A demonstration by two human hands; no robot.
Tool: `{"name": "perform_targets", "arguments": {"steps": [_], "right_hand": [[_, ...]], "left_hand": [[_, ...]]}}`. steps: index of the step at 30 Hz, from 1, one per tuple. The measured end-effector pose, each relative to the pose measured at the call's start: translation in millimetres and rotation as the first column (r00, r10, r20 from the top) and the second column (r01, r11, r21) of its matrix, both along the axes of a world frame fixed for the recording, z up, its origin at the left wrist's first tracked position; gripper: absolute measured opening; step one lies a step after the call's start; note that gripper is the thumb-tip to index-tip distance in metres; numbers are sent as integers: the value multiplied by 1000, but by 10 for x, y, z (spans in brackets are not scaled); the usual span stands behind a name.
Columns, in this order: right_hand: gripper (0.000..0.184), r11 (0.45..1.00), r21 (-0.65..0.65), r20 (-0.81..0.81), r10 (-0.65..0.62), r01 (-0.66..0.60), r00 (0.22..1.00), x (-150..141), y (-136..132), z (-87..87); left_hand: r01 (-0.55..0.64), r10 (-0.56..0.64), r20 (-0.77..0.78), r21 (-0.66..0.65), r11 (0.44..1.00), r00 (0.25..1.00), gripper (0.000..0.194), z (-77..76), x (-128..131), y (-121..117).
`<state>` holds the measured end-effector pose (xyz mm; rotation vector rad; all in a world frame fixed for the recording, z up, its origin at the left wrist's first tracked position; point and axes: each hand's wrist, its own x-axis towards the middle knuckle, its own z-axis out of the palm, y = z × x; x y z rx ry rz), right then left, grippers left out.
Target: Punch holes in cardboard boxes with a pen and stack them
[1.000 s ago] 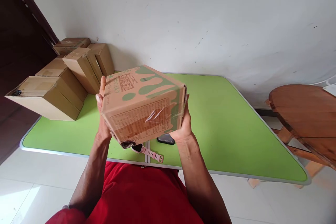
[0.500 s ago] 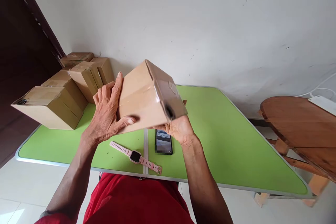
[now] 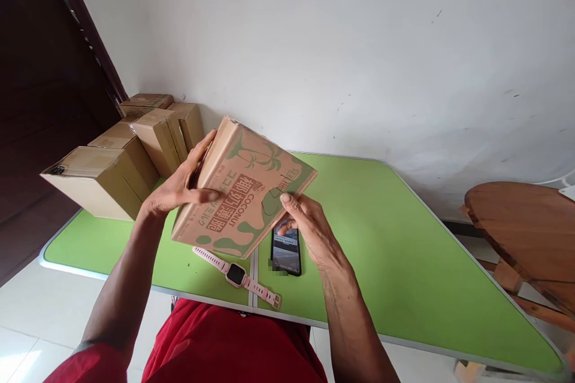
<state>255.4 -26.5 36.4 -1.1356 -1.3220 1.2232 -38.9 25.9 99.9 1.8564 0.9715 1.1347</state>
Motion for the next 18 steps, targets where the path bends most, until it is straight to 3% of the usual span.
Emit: {"name": "perform_targets", "arguments": {"steps": [1, 3, 6, 9, 12, 15, 18], "right_hand": [[68, 998, 50, -5, -37, 37, 999, 30, 19, 41], [95, 990, 126, -46, -66, 71, 997, 117, 86, 96], [131, 992, 120, -97, -21, 33, 995, 260, 204, 54], [137, 991, 118, -137, -41, 57, 990, 298, 249, -122], [136, 971, 142, -214, -161, 194, 963, 130, 183, -300], [132, 898, 177, -200, -367, 402, 908, -192, 61, -398], [130, 788, 264, -70, -560, 556, 826, -494, -37, -456]], "left_hand": [[94, -91, 62, -49, 994, 994, 125, 13, -8, 65], [277, -262, 129, -115, 954, 956, 129, 13, 5, 184], [365, -344, 161, -120, 923, 925, 123, -48, 80, 319], [406, -375, 188, -169, 898, 908, 114, -146, 147, 433], [303, -292, 89, -163, 939, 952, 90, -248, 174, 565], [61, -60, -73, 8, 998, 996, 59, -364, 238, 646], [-91, 101, -64, 136, 987, 993, 62, -507, 394, 594]]}}
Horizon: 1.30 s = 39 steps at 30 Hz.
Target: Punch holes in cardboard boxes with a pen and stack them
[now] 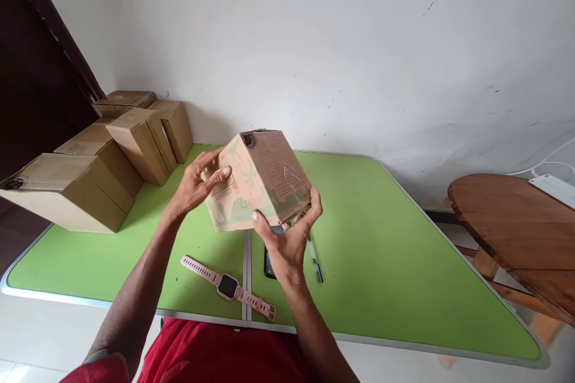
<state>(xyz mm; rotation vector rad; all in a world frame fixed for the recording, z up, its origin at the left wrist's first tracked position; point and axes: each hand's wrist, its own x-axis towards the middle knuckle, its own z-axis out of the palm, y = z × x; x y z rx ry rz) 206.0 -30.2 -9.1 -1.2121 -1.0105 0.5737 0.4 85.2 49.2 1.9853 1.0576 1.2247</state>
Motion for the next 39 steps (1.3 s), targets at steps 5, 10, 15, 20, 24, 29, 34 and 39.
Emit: {"name": "perform_targets", "arguments": {"steps": [5, 10, 15, 20, 24, 29, 34, 39], "right_hand": [[138, 979, 70, 283, -205, 193, 937, -201, -76, -118], [142, 983, 24, 275, -181, 182, 944, -182, -288, -219], [87, 992, 19, 214, -125, 123, 969, 86, -496, -86], [57, 994, -10, 223, -101, 106, 969, 447, -301, 495], [72, 996, -90, 343, 17, 15, 939, 502, -148, 868], [88, 994, -102, 410, 4, 42, 912, 380, -108, 902], [82, 992, -74, 433, -57, 98, 900, 336, -164, 837], [81, 986, -124, 383, -57, 112, 922, 395, -257, 840]], "left_hand": [[-31, 26, 117, 42, 999, 993, 79, -199, 327, -231], [-13, 8, 153, 34, 999, 988, 93, -214, 488, -324], [26, -26, 138, 2, 1000, 990, 83, -123, 475, -368], [79, -80, 27, 54, 995, 996, 91, -48, 507, -538], [84, -80, -43, 95, 992, 996, 93, -13, 580, -712], [81, -78, -32, 83, 993, 996, 94, -27, 638, -840], [90, -91, 50, 22, 996, 995, 82, -14, 716, -885], [57, -56, 89, -13, 998, 994, 67, 98, 873, -959]]}}
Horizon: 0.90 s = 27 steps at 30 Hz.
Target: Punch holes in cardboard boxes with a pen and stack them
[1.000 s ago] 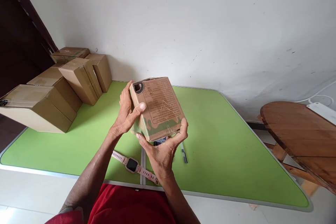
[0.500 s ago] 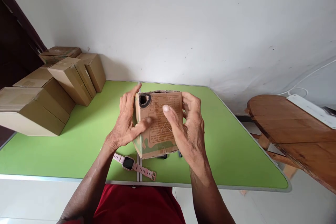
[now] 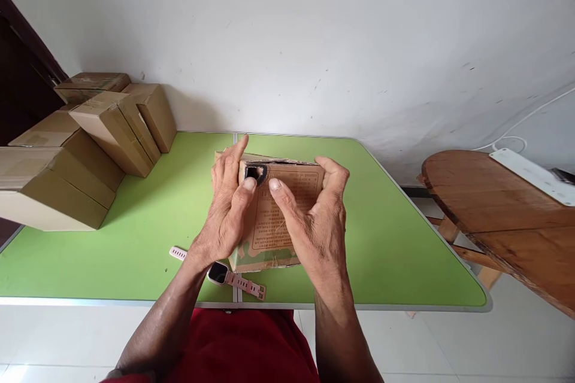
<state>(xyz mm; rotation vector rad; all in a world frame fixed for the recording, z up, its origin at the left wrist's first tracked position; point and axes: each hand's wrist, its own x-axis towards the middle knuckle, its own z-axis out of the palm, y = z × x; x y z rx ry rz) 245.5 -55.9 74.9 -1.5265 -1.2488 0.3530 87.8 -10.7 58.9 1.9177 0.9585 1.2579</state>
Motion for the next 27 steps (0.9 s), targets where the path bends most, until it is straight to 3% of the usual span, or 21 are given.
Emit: {"name": "perform_targets", "arguments": {"steps": [5, 17, 27], "right_hand": [[90, 997, -65, -90, -36, 31, 995, 114, -63, 38], [87, 978, -206, -273, -100, 44, 957, 491, -165, 69], [72, 980, -174, -228, -131, 92, 965, 348, -98, 69]], "left_hand": [[-30, 31, -33, 15, 999, 999, 58, 77, 186, -112], [7, 16, -181, 128, 992, 983, 49, 138, 601, -251], [-64, 99, -175, 199, 978, 980, 36, 185, 580, -227]]}}
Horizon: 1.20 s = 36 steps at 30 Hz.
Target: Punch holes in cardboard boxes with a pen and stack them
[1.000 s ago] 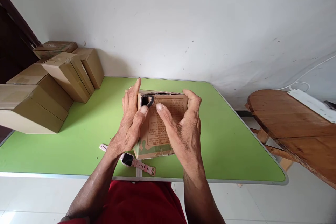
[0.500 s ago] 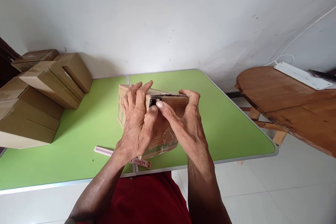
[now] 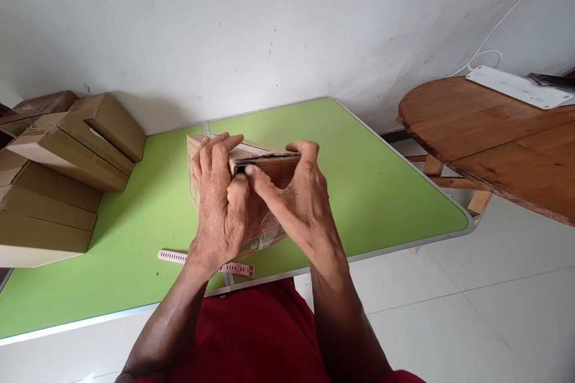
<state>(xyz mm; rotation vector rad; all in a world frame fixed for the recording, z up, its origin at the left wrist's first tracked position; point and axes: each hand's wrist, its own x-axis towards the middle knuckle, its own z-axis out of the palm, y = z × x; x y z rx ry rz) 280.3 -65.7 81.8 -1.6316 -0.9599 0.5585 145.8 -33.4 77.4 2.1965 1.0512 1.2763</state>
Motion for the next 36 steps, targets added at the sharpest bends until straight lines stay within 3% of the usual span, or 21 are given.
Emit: {"name": "perform_targets", "arguments": {"steps": [6, 11, 16, 21, 24, 29, 36], "right_hand": [[71, 1000, 8, 32, 17, -17, 999, -26, 76, -21], [70, 998, -24, 62, 60, -59, 996, 24, 138, 50], [63, 984, 44, 115, 168, -174, 979, -111, 234, 142], [56, 968, 71, 306, 210, -242, 928, -299, 285, 115], [62, 950, 63, 298, 275, -306, 914, -330, 300, 62], [76, 905, 89, 251, 383, -415, 889, -257, 374, 28], [66, 898, 63, 299, 400, -436, 866, -265, 417, 94]], "left_hand": [[87, -86, -57, 13, 996, 995, 38, 5, -168, 138], [186, -162, -209, 102, 977, 964, 68, -24, -356, 264], [99, -90, -98, 84, 992, 991, 59, 37, -594, 296], [160, -156, 56, -81, 984, 986, 60, 77, -932, 469], [159, -145, 98, -150, 976, 984, 62, 101, -1051, 585], [127, -106, 138, -158, 979, 985, 47, 165, -1076, 695], [43, 0, 187, -221, 974, 982, 41, 269, -980, 684]]}}
